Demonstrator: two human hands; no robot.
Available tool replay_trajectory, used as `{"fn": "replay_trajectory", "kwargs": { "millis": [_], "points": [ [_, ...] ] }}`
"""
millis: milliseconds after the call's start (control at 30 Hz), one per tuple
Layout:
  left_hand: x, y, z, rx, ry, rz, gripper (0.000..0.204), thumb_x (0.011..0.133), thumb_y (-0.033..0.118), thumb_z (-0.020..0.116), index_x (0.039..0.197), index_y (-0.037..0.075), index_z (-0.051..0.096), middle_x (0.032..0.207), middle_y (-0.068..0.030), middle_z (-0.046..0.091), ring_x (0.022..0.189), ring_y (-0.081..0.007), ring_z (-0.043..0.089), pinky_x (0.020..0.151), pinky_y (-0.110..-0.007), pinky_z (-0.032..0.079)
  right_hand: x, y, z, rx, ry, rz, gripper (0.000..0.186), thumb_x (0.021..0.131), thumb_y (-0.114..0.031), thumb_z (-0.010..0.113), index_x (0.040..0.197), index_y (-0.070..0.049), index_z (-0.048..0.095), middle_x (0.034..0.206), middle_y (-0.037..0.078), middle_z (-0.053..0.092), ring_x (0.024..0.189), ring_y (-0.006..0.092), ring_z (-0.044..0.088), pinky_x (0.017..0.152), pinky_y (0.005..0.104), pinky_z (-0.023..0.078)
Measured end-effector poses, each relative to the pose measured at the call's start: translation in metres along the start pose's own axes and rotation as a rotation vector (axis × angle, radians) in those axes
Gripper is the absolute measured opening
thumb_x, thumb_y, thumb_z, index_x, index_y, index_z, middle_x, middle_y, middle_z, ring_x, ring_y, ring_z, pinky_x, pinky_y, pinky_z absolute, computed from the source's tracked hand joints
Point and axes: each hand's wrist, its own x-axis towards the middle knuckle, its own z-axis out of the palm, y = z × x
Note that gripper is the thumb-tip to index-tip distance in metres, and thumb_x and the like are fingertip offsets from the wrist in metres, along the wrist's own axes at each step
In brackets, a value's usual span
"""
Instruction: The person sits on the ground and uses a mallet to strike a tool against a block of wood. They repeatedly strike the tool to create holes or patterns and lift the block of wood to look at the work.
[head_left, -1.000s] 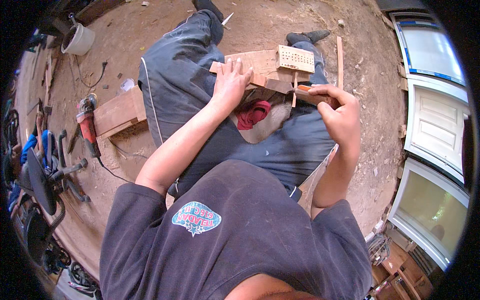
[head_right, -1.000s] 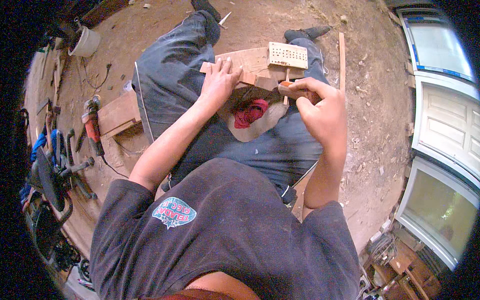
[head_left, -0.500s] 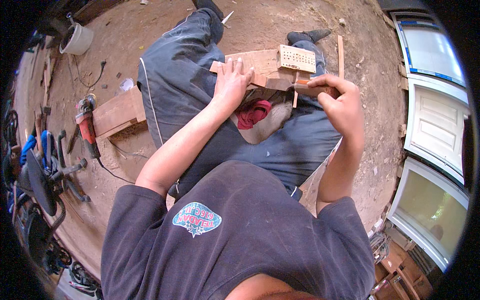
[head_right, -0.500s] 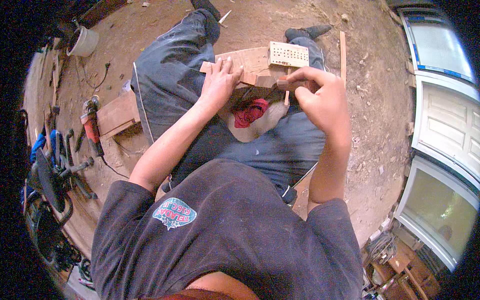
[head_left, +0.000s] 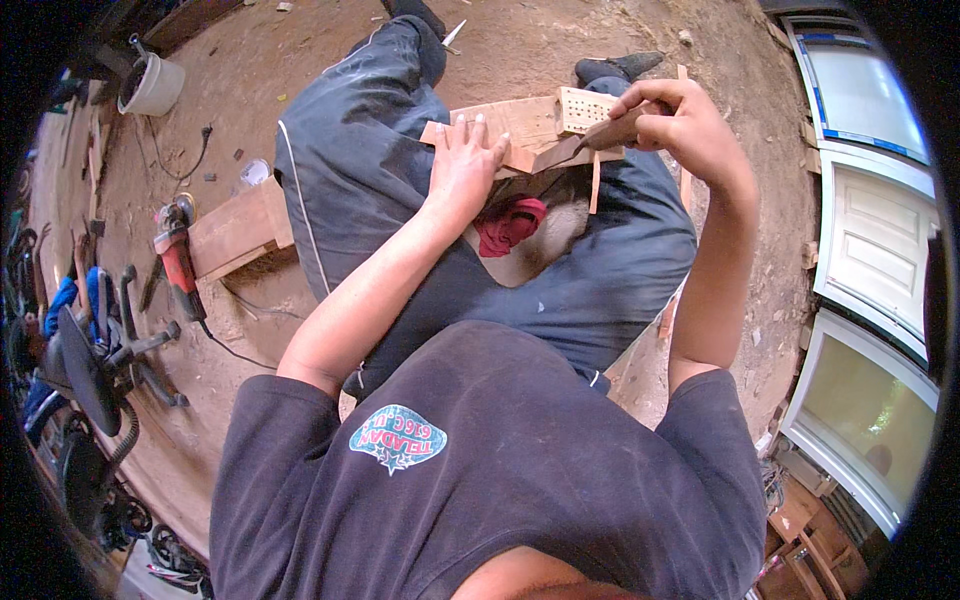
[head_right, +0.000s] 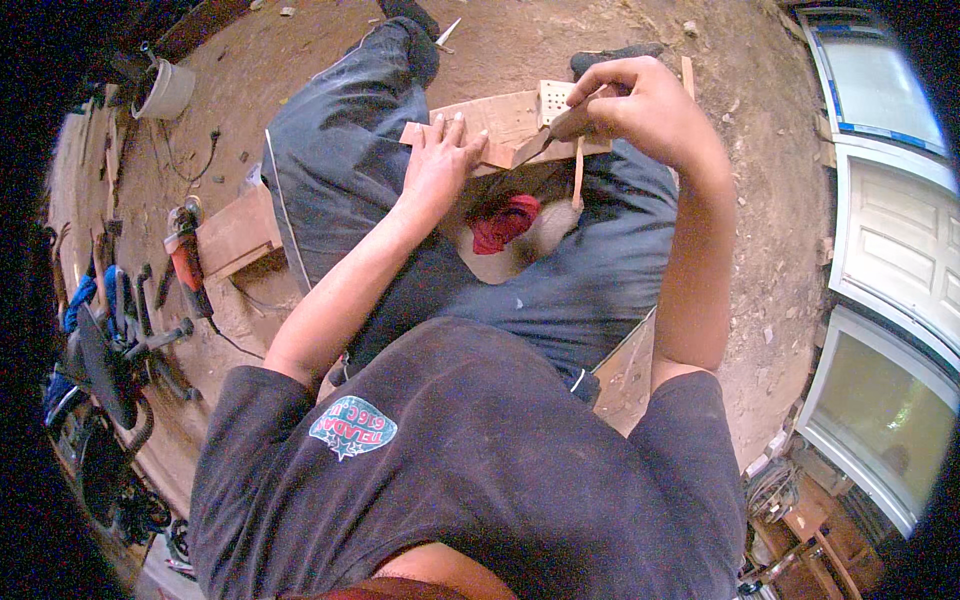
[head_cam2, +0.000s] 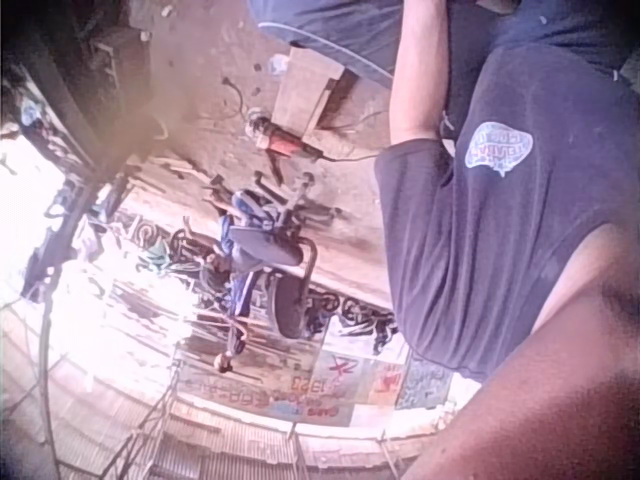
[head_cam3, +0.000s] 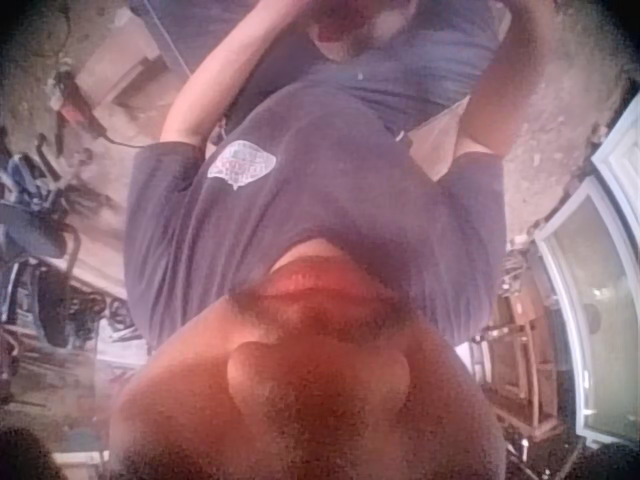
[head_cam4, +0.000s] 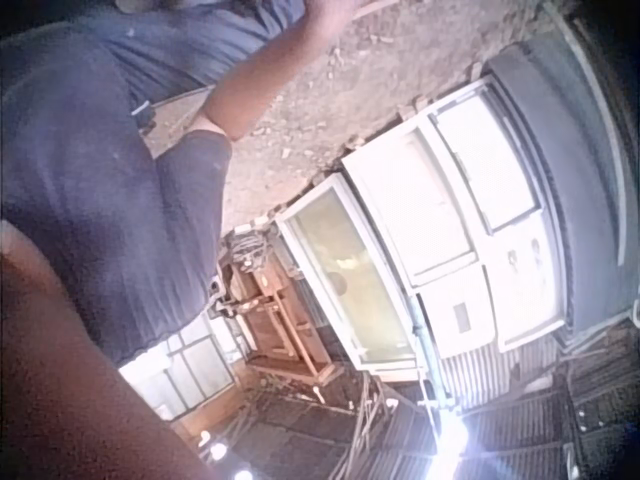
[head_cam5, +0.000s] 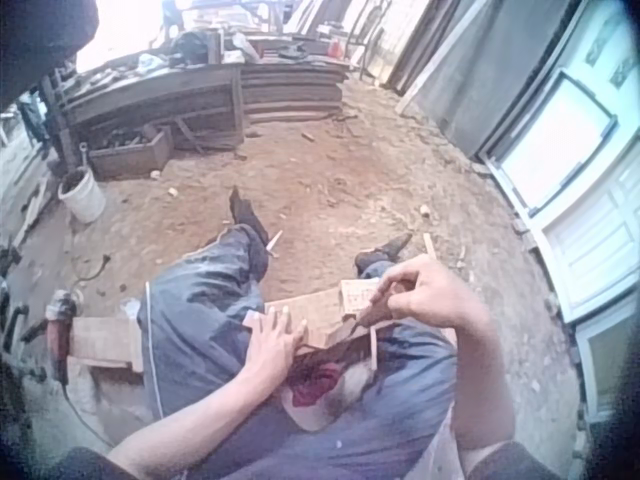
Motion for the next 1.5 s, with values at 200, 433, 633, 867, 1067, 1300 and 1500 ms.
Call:
{"fn": "replay_trajectory", "kwargs": {
  "millis": [200, 433, 633, 867, 1067, 1300, 1500],
  "points": [
    [-0.002, -0.002, 0.0, 0.015, 0.031, 0.01, 0.044, 0.089, 0.015, 0.053, 0.133, 0.02, 0.059, 0.143, -0.0195, 0.047, 0.135, -0.0405, 0.04, 0.108, -0.059, 0.032, -0.016, -0.017, 0.016, -0.178, -0.024, -0.033, 0.023, 0.072, -0.012, 0.063, 0.089, 0.002, 0.071, 0.07, 0.006, 0.064, 0.068, 0.0123, 0.059, 0.064, 0.0271, 0.048],
    [0.0, -0.002, 0.002, 0.049, 0.058, 0.018, 0.043, 0.091, 0.018, 0.054, 0.133, 0.022, 0.058, 0.141, -0.0184, 0.048, 0.133, -0.0396, 0.042, 0.107, -0.057, 0.033, -0.028, -0.016, 0.031, -0.134, 0.011, -0.103, 0.026, 0.077, -0.022, 0.072, 0.09, -0.001, 0.067, 0.071, 0.011, 0.063, 0.067, 0.0166, 0.059, 0.065, 0.0326, 0.049],
    [0.003, -0.008, 0.002, 0.058, 0.077, 0.034, 0.045, 0.089, 0.021, 0.057, 0.134, 0.023, 0.058, 0.145, -0.0204, 0.045, 0.131, -0.0404, 0.044, 0.105, -0.055, 0.035, -0.02, -0.002, 0.059, -0.054, 0.333, -0.221, 0.036, 0.076, -0.033, 0.077, 0.09, -0.003, 0.063, 0.08, 0.018, 0.067, 0.073, 0.0344, 0.066, 0.065, 0.0405, 0.051],
    [0.008, -0.006, 0.003, 0.063, 0.021, -0.018, 0.047, 0.092, 0.016, 0.052, 0.138, 0.026, 0.054, 0.15, -0.0182, 0.04, 0.133, -0.0442, 0.04, 0.108, -0.055, 0.034, -0.005, -0.011, 0.061, -0.216, 0.367, -0.227, 0.033, 0.076, -0.03, 0.077, 0.082, -0.002, 0.061, 0.071, 0.015, 0.062, 0.069, 0.0225, 0.063, 0.066, 0.0346, 0.049],
    [0.007, -0.011, 0.008, 0.088, 0.05, 0.027, 0.043, 0.093, 0.021, 0.052, 0.136, 0.024, 0.055, 0.15, -0.018, 0.04, 0.132, -0.0478, 0.04, 0.108, -0.056, 0.035, -0.009, -0.009, 0.075, -0.171, 0.446, -0.303, 0.03, 0.076, -0.029, 0.074, 0.082, -0.002, 0.062, 0.075, 0.02, 0.063, 0.072, 0.0381, 0.063, 0.064, 0.0389, 0.049],
    [0.007, -0.008, -0.006, -0.161, 0.067, 0.067, 0.062, 0.085, 0.027, 0.071, 0.14, 0.011, 0.048, 0.152, -0.0265, 0.029, 0.134, -0.0508, 0.036, 0.11, -0.058, 0.03, -0.021, 0.002, 0.085, -0.094, 0.492, -0.327, 0.031, 0.074, -0.027, 0.071, 0.084, 0.0, 0.06, 0.079, 0.022, 0.063, 0.078, 0.0398, 0.062, 0.069, 0.042, 0.05],
    [0.009, 0.033, -0.074, -0.893, 0.157, 0.205, 0.075, 0.079, 0.012, 0.075, 0.143, -0.001, 0.038, 0.148, -0.0241, 0.036, 0.137, -0.0341, 0.039, 0.112, -0.042, 0.033, -0.024, 0.008, 0.076, -0.101, 0.502, -0.334, 0.033, 0.073, -0.028, 0.071, 0.087, 0.0, 0.062, 0.084, 0.024, 0.066, 0.082, 0.0418, 0.064, 0.072, 0.0444, 0.051]
  ]
}}
